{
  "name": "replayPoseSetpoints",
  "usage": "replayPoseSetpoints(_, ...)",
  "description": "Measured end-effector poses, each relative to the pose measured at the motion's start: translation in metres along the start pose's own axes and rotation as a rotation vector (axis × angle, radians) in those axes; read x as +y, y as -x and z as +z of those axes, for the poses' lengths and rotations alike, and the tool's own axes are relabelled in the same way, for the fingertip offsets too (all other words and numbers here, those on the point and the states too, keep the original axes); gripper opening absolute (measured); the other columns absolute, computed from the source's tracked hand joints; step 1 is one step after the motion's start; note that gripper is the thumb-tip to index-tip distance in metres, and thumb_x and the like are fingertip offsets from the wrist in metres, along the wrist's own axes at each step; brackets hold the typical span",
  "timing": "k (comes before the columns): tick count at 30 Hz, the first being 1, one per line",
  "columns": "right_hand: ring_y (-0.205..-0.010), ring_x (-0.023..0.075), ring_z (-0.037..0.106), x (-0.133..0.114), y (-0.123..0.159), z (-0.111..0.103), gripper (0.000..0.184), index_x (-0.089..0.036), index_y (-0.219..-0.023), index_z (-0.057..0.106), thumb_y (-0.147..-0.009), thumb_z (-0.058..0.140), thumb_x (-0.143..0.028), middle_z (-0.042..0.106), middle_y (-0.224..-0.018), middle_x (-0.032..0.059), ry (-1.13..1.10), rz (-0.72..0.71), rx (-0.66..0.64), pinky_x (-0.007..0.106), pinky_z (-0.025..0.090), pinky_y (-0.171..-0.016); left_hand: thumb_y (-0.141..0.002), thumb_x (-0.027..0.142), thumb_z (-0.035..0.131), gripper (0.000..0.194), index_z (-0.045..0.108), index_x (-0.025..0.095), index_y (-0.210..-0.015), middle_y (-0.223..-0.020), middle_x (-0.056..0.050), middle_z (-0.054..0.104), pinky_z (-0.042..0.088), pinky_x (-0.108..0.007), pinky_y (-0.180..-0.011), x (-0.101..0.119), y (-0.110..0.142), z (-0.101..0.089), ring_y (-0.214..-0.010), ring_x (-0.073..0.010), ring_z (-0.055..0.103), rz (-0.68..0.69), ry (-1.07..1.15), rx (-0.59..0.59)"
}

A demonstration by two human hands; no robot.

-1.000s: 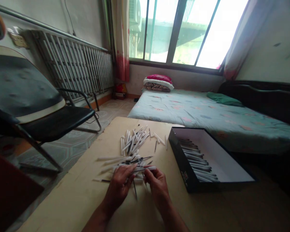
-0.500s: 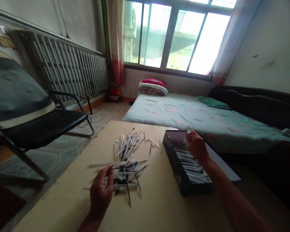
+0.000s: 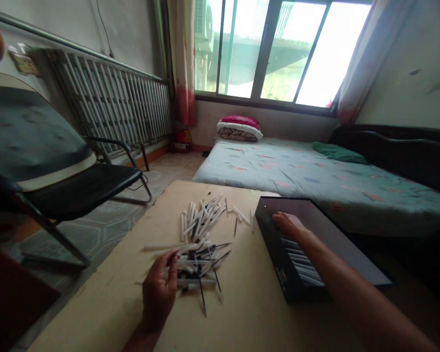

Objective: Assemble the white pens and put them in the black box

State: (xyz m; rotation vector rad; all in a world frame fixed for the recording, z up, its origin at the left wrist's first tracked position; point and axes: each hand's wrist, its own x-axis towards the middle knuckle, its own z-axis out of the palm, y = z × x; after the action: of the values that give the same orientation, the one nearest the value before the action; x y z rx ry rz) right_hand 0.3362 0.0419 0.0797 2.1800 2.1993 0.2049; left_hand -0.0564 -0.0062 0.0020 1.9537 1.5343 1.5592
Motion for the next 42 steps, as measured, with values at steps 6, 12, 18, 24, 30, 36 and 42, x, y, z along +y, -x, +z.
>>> replayPoseSetpoints(6,-0.073,0.0173,0.063,-0.004,0.015,-0.034,0.026,-0.015,-0.091,0.061,-0.087,0.035,-0.01,0.064,-0.087,0.0101,0.01,0.116,0.149,0.023,0.037,-0.058,-0.083,0.029,0.05,0.022,0.061,0.018,-0.098,-0.086,-0.005,0.068,0.048,-0.029,-0.075,0.004,-0.001,-0.004,-0.08,-0.0191,0.064,-0.056,-0.005,0.042)
replayPoseSetpoints(12,-0.07,0.0163,0.061,-0.075,0.062,-0.056,0.019,-0.018,-0.085,0.06,-0.088,0.043,-0.027,0.063,-0.079,0.0048,-0.457,-0.019,0.582,0.024,0.04,-0.063,-0.083,0.027,0.049,0.022,0.06,0.017,-0.099,-0.088,-0.008,0.067,0.048,-0.029,-0.076,0.001,-0.001,-0.006,-0.081,-0.0194,0.064,-0.132,0.023,0.072)
replayPoseSetpoints(18,-0.062,0.0141,0.059,-0.161,0.081,0.013,0.011,-0.019,-0.078,0.059,-0.083,0.049,-0.021,0.063,-0.07,0.0012,-0.774,-0.077,0.258,0.022,0.041,-0.059,-0.083,0.024,0.048,0.021,0.06,0.017,-0.099,-0.087,-0.008,0.067,0.047,-0.03,-0.077,0.0,0.001,-0.005,-0.082,-0.0204,0.063,-0.113,0.013,0.032)
replayPoseSetpoints(24,-0.077,0.0145,0.061,-0.183,0.026,0.043,0.021,-0.018,-0.094,0.06,-0.083,0.044,-0.012,0.063,-0.091,0.0053,-0.641,0.005,0.253,0.021,0.042,-0.068,-0.083,0.021,0.047,0.02,0.06,0.017,-0.098,-0.089,-0.008,0.067,0.047,-0.03,-0.077,-0.001,0.003,-0.002,-0.083,-0.0203,0.063,-0.068,0.023,-0.003)
replayPoseSetpoints(30,-0.098,0.0168,0.055,-0.19,-0.035,0.039,0.039,-0.019,-0.109,0.058,-0.079,0.04,-0.002,0.058,-0.109,0.0083,-0.551,-0.042,0.244,0.023,0.039,-0.078,-0.084,0.02,0.046,0.02,0.06,0.017,-0.098,-0.088,-0.007,0.066,0.047,-0.03,-0.076,-0.006,0.003,-0.001,-0.081,-0.0189,0.063,-0.027,-0.01,-0.006)
replayPoseSetpoints(36,-0.099,0.0176,0.052,-0.197,-0.05,0.049,0.04,-0.021,-0.099,0.062,-0.074,0.041,0.003,0.058,-0.105,0.0069,-0.511,-0.151,0.237,0.024,0.037,-0.08,-0.084,0.019,0.046,0.02,0.06,0.017,-0.098,-0.087,-0.006,0.066,0.048,-0.03,-0.075,-0.006,0.003,-0.002,-0.08,-0.0182,0.063,-0.015,-0.029,0.0)
replayPoseSetpoints(42,-0.085,0.0167,0.054,-0.186,-0.03,0.053,0.032,-0.017,-0.089,0.059,-0.075,0.038,0.003,0.057,-0.097,0.0083,-0.552,-0.122,0.326,0.024,0.04,-0.075,-0.083,0.021,0.048,0.02,0.061,0.017,-0.097,-0.087,-0.007,0.067,0.049,-0.032,-0.076,-0.004,0.003,-0.002,-0.079,-0.0191,0.063,-0.043,0.029,-0.003)
